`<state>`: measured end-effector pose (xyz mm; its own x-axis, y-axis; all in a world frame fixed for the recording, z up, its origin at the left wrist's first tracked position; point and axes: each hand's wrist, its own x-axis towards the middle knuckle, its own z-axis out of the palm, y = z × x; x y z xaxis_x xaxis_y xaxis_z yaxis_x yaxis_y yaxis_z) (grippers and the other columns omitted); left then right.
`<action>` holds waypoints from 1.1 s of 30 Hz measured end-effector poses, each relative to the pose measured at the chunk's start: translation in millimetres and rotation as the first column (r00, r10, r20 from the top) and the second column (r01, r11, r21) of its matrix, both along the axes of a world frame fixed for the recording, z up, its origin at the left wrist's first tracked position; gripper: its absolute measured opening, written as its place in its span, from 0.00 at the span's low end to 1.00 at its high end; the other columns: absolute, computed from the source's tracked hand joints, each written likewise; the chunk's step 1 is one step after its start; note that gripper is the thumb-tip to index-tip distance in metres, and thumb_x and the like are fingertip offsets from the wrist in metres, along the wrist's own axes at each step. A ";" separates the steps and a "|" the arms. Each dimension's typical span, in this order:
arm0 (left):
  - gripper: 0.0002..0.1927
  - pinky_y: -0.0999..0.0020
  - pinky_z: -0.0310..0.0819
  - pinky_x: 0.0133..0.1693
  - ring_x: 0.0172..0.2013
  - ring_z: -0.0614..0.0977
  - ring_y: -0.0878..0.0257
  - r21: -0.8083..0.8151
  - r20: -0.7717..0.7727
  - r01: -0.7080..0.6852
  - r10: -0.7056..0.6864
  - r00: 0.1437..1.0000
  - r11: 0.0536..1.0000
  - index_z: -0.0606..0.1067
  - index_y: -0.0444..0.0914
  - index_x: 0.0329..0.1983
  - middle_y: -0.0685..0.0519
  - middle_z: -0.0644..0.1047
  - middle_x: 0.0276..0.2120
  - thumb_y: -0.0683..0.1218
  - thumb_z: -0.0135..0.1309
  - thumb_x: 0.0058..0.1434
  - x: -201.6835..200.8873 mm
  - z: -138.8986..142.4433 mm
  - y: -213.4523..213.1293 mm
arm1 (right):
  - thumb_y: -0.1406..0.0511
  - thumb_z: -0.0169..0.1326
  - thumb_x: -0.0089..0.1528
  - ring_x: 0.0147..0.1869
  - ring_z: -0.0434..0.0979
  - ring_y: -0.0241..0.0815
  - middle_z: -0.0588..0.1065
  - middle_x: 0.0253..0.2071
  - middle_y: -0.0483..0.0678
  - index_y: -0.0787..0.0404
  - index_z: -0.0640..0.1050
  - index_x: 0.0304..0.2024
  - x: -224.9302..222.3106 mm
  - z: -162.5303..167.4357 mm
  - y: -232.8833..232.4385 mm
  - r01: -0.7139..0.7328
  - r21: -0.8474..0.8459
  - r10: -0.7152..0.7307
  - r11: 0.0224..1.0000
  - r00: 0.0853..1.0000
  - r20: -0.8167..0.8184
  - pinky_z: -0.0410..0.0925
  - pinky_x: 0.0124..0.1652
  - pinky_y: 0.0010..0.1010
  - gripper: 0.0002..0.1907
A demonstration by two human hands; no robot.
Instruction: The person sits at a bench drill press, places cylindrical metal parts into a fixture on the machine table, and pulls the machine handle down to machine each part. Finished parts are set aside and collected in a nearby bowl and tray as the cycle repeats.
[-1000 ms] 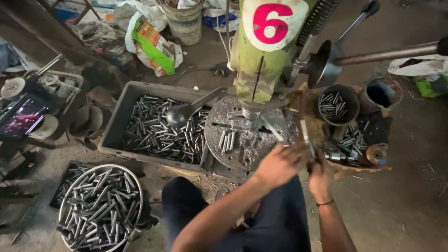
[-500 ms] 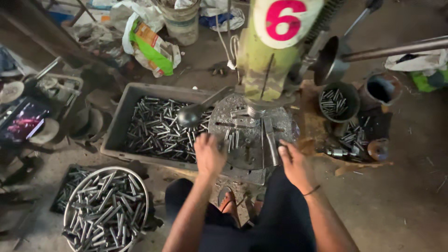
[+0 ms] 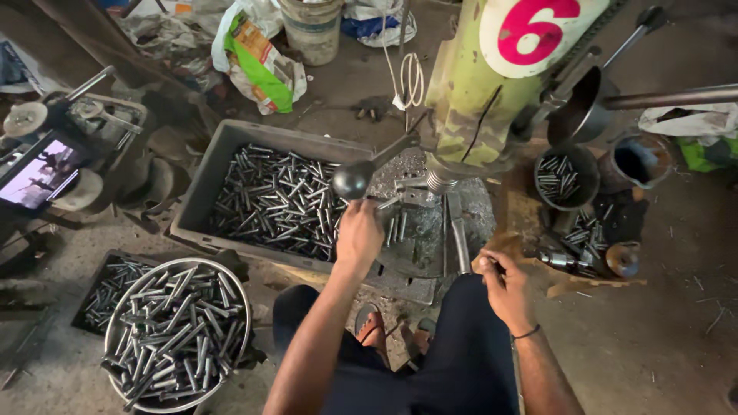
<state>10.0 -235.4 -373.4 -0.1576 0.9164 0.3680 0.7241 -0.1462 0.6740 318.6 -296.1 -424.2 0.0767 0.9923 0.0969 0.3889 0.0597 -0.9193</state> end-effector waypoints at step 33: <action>0.14 0.49 0.75 0.48 0.45 0.81 0.41 -0.040 -0.126 0.340 -0.343 0.931 0.939 0.76 0.37 0.48 0.39 0.80 0.43 0.46 0.55 0.60 -26.3 27.8 84.7 | 0.65 0.60 0.66 0.28 0.69 0.24 0.74 0.28 0.37 0.61 0.82 0.48 20.3 61.2 10.1 0.110 0.181 -0.123 0.977 0.990 0.063 0.62 0.30 0.18 0.10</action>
